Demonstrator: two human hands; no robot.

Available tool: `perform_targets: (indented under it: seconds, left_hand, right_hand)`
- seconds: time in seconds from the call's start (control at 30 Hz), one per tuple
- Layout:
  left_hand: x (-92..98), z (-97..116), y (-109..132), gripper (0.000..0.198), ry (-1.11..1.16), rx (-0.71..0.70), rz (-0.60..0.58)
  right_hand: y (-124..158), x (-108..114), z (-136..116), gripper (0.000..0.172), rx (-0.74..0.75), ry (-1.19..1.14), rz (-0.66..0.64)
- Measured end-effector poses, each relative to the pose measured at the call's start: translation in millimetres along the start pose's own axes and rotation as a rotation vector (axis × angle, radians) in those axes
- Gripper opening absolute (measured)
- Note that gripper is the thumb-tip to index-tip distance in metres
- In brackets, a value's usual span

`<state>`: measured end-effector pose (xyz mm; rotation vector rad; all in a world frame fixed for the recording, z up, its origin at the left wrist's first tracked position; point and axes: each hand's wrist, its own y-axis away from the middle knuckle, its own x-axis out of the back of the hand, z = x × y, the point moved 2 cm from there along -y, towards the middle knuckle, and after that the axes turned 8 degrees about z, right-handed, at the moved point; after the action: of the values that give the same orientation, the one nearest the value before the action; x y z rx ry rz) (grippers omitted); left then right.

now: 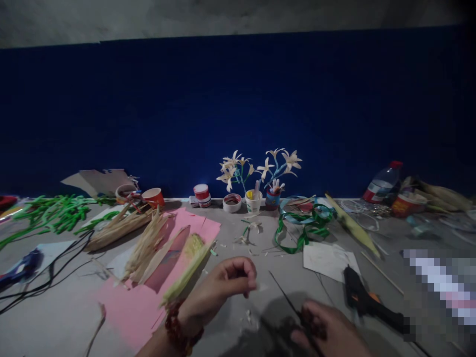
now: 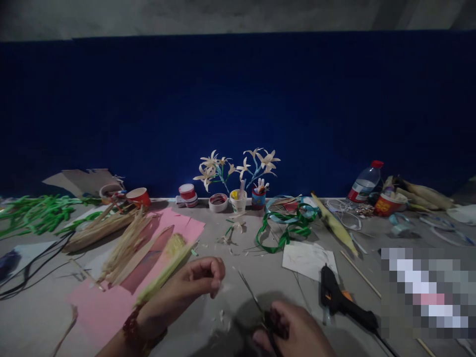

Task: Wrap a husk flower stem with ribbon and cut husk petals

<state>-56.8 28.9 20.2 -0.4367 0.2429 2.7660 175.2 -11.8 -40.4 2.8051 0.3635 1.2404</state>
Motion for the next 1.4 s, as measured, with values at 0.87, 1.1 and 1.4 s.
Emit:
perform_targets:
  seconds: [0.87,1.1,1.4]
  left_hand:
    - [-21.4,-27,21,0.026,0.047,-0.021,0.267]
    - [-23.4,-26,19,0.024,0.052,-0.018,0.253]
    - [-27.9,-29,20,0.030,0.025,-0.007,0.246]
  right_hand:
    - [-30,2,-1,0.035,0.161,0.305,0.113]
    - [-23,1,-4,0.024,0.115,0.218,0.101]
    - [-17,7,-23,0.021,0.139,-0.198,0.133]
